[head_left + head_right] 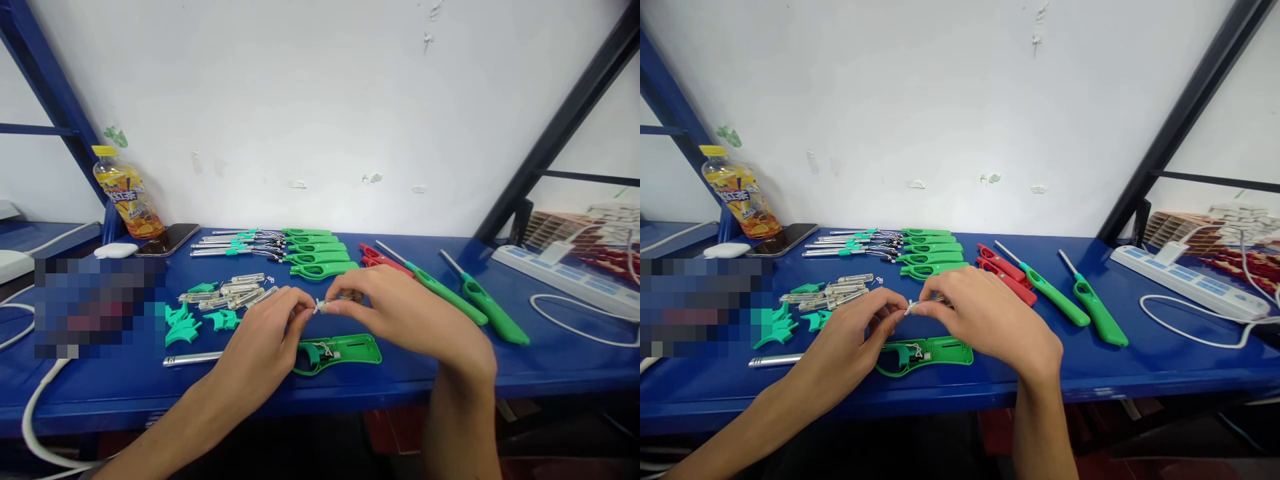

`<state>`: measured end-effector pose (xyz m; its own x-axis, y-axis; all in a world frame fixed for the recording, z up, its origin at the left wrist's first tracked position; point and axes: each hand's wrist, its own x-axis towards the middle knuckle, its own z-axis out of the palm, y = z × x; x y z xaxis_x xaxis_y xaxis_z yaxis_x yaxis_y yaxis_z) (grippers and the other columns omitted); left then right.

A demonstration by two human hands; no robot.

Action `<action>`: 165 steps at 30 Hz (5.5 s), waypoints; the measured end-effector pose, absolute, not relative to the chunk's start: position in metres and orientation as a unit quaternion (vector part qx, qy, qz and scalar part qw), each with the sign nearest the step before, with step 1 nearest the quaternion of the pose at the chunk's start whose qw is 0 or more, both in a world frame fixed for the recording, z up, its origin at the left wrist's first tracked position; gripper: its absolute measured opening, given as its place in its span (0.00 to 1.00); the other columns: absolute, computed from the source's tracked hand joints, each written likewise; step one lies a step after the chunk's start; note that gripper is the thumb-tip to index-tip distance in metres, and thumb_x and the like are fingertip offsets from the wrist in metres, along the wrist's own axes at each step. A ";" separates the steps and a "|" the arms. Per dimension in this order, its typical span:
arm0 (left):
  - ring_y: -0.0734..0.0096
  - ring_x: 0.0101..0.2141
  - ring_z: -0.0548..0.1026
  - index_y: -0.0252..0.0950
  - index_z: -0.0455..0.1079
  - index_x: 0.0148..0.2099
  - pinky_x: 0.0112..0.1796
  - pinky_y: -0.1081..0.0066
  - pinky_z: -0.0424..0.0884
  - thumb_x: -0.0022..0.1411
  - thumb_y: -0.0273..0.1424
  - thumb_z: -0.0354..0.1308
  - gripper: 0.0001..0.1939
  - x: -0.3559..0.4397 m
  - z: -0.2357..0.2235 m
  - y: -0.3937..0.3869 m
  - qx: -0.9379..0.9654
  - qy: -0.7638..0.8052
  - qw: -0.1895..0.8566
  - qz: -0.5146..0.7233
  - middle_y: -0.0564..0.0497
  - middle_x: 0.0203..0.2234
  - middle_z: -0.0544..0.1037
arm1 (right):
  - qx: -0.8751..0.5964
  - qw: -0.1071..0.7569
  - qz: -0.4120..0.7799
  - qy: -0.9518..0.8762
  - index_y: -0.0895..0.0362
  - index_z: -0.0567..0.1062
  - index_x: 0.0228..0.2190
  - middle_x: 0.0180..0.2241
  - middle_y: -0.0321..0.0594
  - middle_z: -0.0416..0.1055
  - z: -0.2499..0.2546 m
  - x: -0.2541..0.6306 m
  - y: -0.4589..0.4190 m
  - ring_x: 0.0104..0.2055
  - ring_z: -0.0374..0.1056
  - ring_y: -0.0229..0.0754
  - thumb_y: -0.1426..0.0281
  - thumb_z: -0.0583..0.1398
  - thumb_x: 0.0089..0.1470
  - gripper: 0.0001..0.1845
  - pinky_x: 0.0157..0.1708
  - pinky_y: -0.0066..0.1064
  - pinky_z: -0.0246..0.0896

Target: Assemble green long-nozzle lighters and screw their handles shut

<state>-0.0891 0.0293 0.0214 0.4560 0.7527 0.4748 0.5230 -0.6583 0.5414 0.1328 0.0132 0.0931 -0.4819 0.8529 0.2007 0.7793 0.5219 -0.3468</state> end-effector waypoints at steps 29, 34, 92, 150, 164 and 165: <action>0.66 0.35 0.75 0.41 0.71 0.46 0.36 0.66 0.67 0.78 0.29 0.49 0.10 -0.089 0.018 0.028 0.848 0.365 0.152 0.353 0.53 0.36 0.77 | -0.481 0.170 0.100 -0.854 0.48 0.83 0.41 0.38 0.32 0.82 0.094 0.135 0.015 0.40 0.74 0.41 0.54 0.59 0.71 0.17 0.39 0.35 0.62; 0.65 0.36 0.76 0.41 0.72 0.46 0.37 0.66 0.68 0.78 0.29 0.49 0.09 -0.088 0.021 0.028 0.849 0.366 0.152 0.350 0.53 0.36 0.78 | -0.492 0.163 0.095 -0.850 0.49 0.83 0.41 0.38 0.32 0.82 0.095 0.136 0.013 0.40 0.74 0.41 0.55 0.59 0.71 0.16 0.38 0.35 0.62; 0.65 0.33 0.75 0.39 0.72 0.44 0.34 0.66 0.65 0.76 0.27 0.49 0.10 -0.085 0.021 0.028 0.859 0.373 0.114 0.332 0.53 0.34 0.77 | -0.480 0.123 0.109 -0.862 0.48 0.81 0.41 0.36 0.29 0.82 0.091 0.128 0.013 0.37 0.74 0.39 0.62 0.59 0.72 0.10 0.35 0.33 0.59; 0.65 0.33 0.76 0.40 0.71 0.47 0.34 0.65 0.65 0.77 0.28 0.49 0.09 -0.088 0.019 0.028 0.869 0.369 0.101 0.315 0.53 0.35 0.78 | -0.481 0.142 0.083 -0.861 0.49 0.80 0.44 0.37 0.32 0.82 0.092 0.129 0.014 0.39 0.76 0.42 0.60 0.60 0.70 0.10 0.36 0.34 0.60; 0.63 0.33 0.76 0.39 0.69 0.46 0.33 0.65 0.66 0.77 0.27 0.46 0.11 -0.082 0.018 0.024 0.890 0.359 0.055 0.275 0.51 0.35 0.77 | -0.470 0.112 0.082 -0.872 0.51 0.76 0.39 0.35 0.34 0.81 0.087 0.123 0.015 0.33 0.73 0.40 0.65 0.60 0.70 0.07 0.31 0.34 0.54; 0.63 0.33 0.76 0.38 0.69 0.46 0.33 0.65 0.65 0.78 0.27 0.46 0.10 -0.082 0.018 0.024 0.890 0.359 0.055 0.275 0.51 0.35 0.77 | -0.468 0.113 0.083 -0.872 0.51 0.76 0.39 0.36 0.33 0.81 0.086 0.123 0.015 0.33 0.73 0.40 0.65 0.60 0.70 0.07 0.31 0.34 0.54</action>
<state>-0.0823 0.0244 0.0182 0.5906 0.6696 0.4504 0.6093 -0.7360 0.2951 0.1229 0.0153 0.0863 -0.5360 0.8358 0.1193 0.7984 0.5477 -0.2501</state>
